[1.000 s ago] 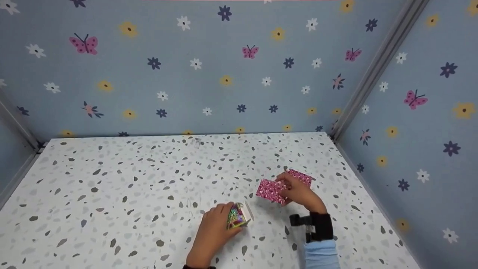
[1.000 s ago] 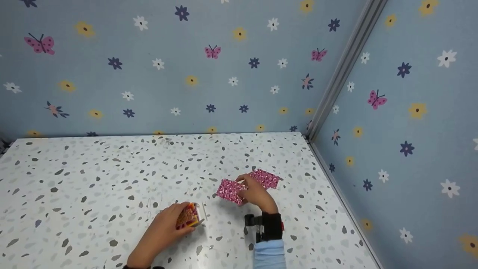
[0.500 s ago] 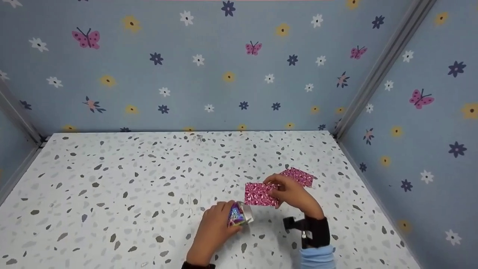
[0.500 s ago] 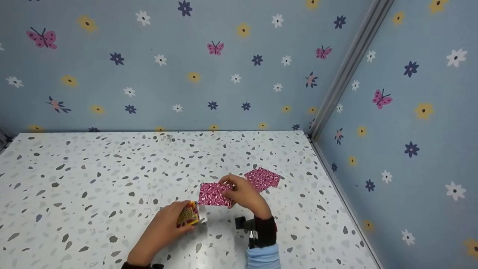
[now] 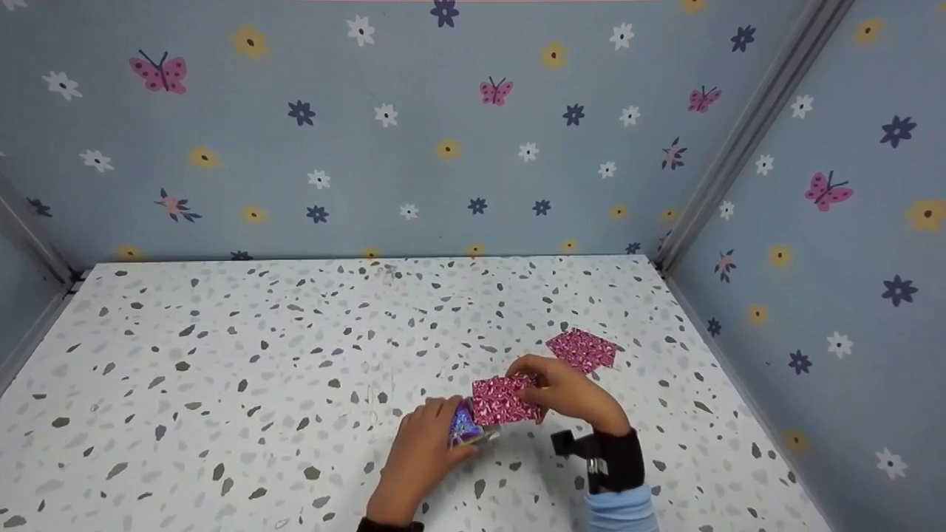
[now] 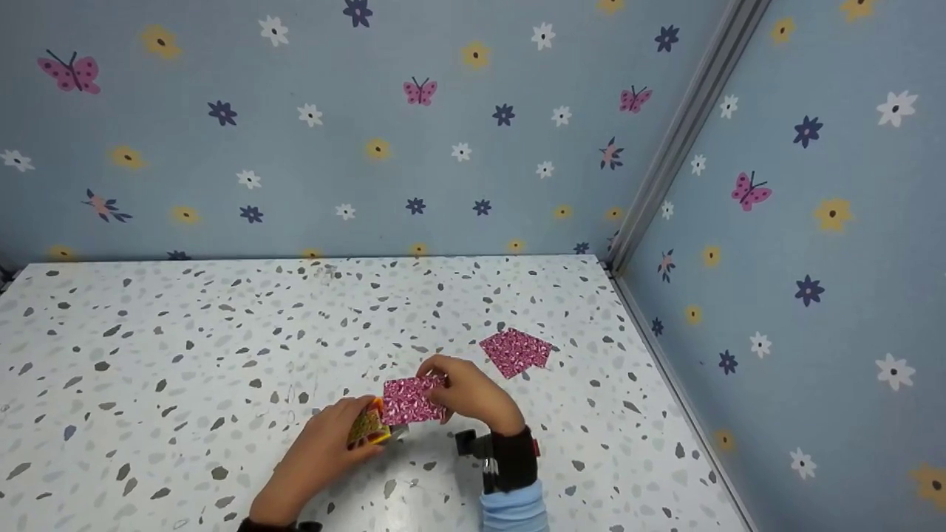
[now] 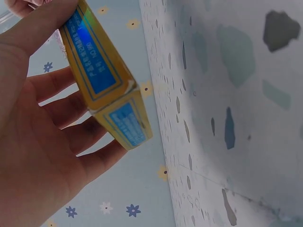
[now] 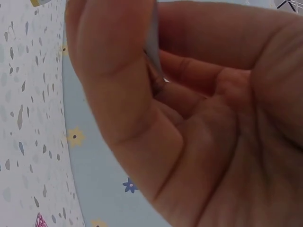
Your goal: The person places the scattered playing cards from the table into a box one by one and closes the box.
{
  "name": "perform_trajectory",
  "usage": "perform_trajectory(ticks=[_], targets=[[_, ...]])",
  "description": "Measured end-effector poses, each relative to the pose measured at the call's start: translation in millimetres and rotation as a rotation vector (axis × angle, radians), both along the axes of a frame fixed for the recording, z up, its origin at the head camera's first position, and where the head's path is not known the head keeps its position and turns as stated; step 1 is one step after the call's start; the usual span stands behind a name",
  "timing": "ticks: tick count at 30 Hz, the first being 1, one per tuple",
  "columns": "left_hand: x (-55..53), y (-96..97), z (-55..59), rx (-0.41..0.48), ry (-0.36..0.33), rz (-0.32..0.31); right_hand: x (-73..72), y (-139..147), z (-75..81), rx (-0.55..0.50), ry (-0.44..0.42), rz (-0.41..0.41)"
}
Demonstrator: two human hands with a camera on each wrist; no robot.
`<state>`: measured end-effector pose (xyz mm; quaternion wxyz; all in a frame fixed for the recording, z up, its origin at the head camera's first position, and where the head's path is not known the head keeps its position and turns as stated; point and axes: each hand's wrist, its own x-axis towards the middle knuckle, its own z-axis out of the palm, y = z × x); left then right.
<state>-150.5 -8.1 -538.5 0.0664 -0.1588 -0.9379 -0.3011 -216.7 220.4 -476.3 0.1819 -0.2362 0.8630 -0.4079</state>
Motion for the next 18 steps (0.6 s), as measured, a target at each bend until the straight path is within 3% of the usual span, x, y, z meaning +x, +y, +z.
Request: perform_trajectory(ticks=[4,11,14,18], targets=[[0.6,-0.4,0.8,-0.011,0.007,0.011,3.5,-3.5,5.8,0.027,0.025,-0.012],[1.2,-1.3,2.4,-0.001,0.012,0.018,17.1,-11.4,30.2,0.021,0.019,-0.018],[0.7,-1.8,3.5,0.0,0.009,0.019,15.4,-10.6,27.4,0.02,0.017,-0.023],[0.7,-2.9,3.9,-0.002,0.008,0.019,7.1,-4.0,11.3,0.025,0.038,-0.035]])
